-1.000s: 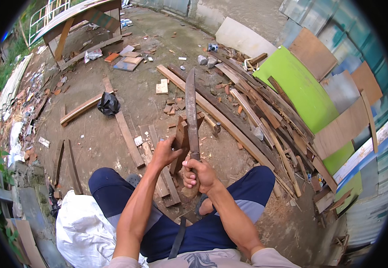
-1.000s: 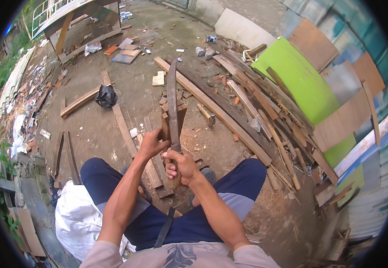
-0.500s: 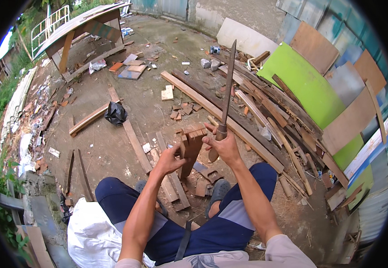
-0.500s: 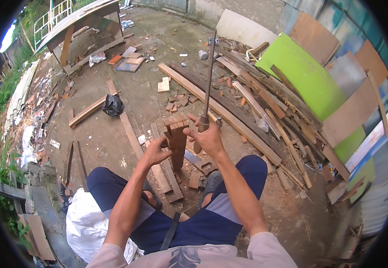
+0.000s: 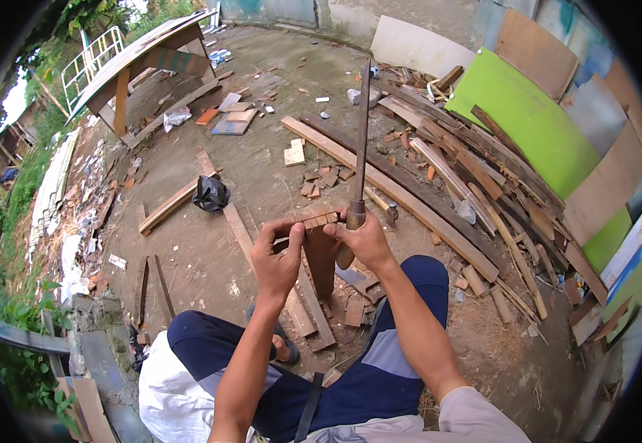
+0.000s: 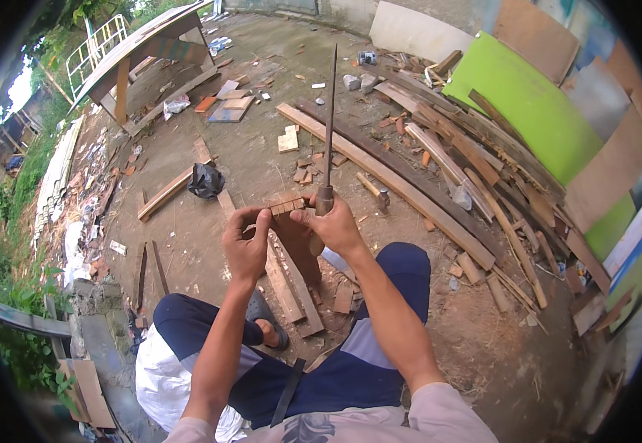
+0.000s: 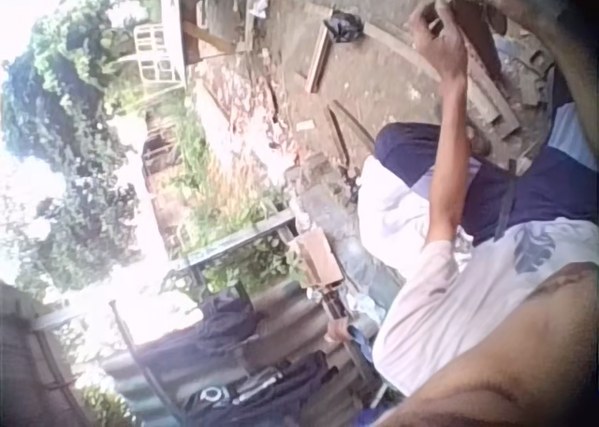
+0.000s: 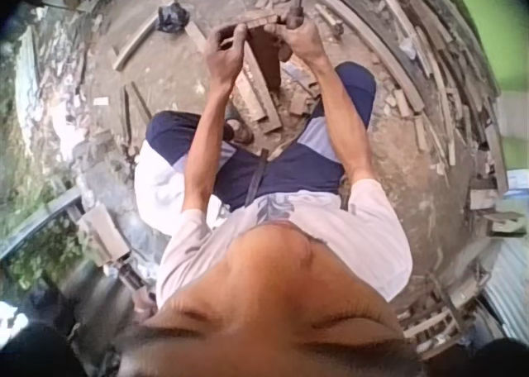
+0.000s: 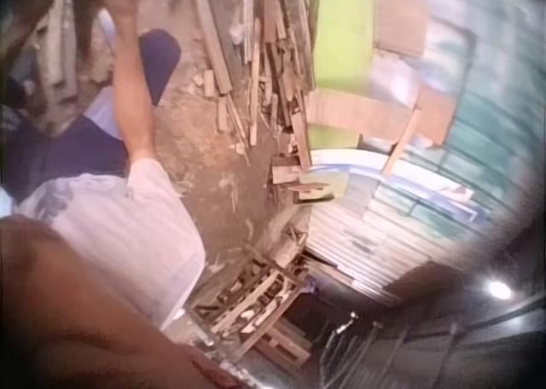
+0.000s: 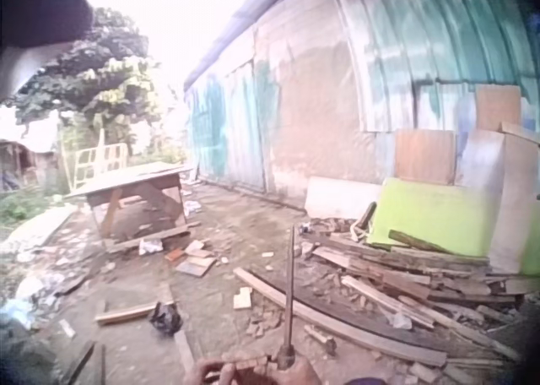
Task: The person sits on the ground and uses a hammer and a metal bar to split a small piece of wood. They repeatedly strike the bar to drive it through the wood, then remove the bar and set the split pieces aside.
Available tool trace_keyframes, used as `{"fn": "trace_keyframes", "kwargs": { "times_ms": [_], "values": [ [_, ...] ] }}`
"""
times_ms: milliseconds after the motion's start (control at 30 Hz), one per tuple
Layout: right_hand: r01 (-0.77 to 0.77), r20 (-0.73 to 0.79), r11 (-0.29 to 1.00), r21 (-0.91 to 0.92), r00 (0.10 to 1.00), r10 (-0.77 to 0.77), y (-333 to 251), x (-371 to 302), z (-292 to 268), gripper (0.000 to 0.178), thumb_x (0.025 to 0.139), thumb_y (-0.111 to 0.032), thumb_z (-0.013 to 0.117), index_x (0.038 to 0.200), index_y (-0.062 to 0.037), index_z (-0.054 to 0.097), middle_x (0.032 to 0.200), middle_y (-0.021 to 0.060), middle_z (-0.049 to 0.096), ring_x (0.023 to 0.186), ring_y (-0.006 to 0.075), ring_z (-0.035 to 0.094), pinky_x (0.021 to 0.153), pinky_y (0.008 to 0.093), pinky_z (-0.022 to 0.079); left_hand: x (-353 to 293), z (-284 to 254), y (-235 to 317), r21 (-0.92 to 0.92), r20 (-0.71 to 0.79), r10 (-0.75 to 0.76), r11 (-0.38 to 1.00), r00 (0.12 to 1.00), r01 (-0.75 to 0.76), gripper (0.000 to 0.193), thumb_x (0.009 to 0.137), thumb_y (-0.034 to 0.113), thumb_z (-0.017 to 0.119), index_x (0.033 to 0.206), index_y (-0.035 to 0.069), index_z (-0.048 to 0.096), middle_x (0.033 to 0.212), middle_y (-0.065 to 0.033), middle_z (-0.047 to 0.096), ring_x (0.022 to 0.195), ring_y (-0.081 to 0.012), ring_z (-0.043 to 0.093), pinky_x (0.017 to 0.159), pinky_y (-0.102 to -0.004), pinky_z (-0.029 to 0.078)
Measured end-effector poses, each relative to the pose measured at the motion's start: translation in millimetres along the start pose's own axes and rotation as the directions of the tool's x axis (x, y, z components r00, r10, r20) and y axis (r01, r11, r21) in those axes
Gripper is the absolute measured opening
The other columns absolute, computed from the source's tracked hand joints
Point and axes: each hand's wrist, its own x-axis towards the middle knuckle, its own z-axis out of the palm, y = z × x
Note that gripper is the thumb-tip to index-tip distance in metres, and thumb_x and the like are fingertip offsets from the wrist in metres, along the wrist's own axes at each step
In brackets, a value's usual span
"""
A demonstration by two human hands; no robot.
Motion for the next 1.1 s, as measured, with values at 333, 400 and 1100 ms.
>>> {"fn": "trace_keyframes", "kwargs": {
  "times_ms": [333, 400, 1100],
  "values": [
    [0.007, -0.095, 0.996, -0.095, 0.995, -0.016, -3.0, 12.1, -4.2, 0.047, 0.082, -0.027, 0.087, 0.106, 0.0017, 0.058, 0.078, -0.0018, 0.056, 0.064, 0.0097, 0.06, 0.053, 0.0268, 0.056, -17.2, 9.0, -17.1, -0.019, -0.141, -0.04, 0.999, 0.989, 0.037, 0.018, 0.102, 0.013, 0.056, 0.1, -0.004, 0.062, 0.083, -0.0119, 0.074, 0.074, -0.0136, 0.071, 0.072, -0.0279, 0.056],
    [0.057, -0.131, 0.989, -0.137, 0.989, -0.075, -6.3, 18.6, -18.8, 0.047, 0.085, -0.03, 0.085, 0.108, 0.0021, 0.059, 0.082, -0.0002, 0.057, 0.064, 0.0098, 0.06, 0.053, 0.0263, 0.056, -50.3, 6.1, -38.8, 0.036, -0.08, -0.073, 0.996, 0.994, 0.076, 0.019, 0.104, 0.013, 0.053, 0.101, -0.004, 0.06, 0.082, -0.0121, 0.074, 0.074, -0.0144, 0.071, 0.074, -0.0284, 0.055],
    [0.057, -0.003, 0.994, -0.09, 0.998, -0.057, -15.7, -11.9, -8.8, 0.032, 0.092, -0.027, 0.078, 0.101, -0.0033, 0.059, 0.092, 0.0036, 0.066, 0.078, 0.011, 0.066, 0.061, 0.0277, 0.057, 8.0, 23.1, -20.0, -0.317, 0.261, -0.037, 0.941, 0.965, 0.122, 0.04, 0.102, 0.019, 0.062, 0.137, 0.005, 0.049, 0.107, -0.0089, 0.066, 0.096, -0.0137, 0.062, 0.084, -0.0278, 0.05]
  ]
}}
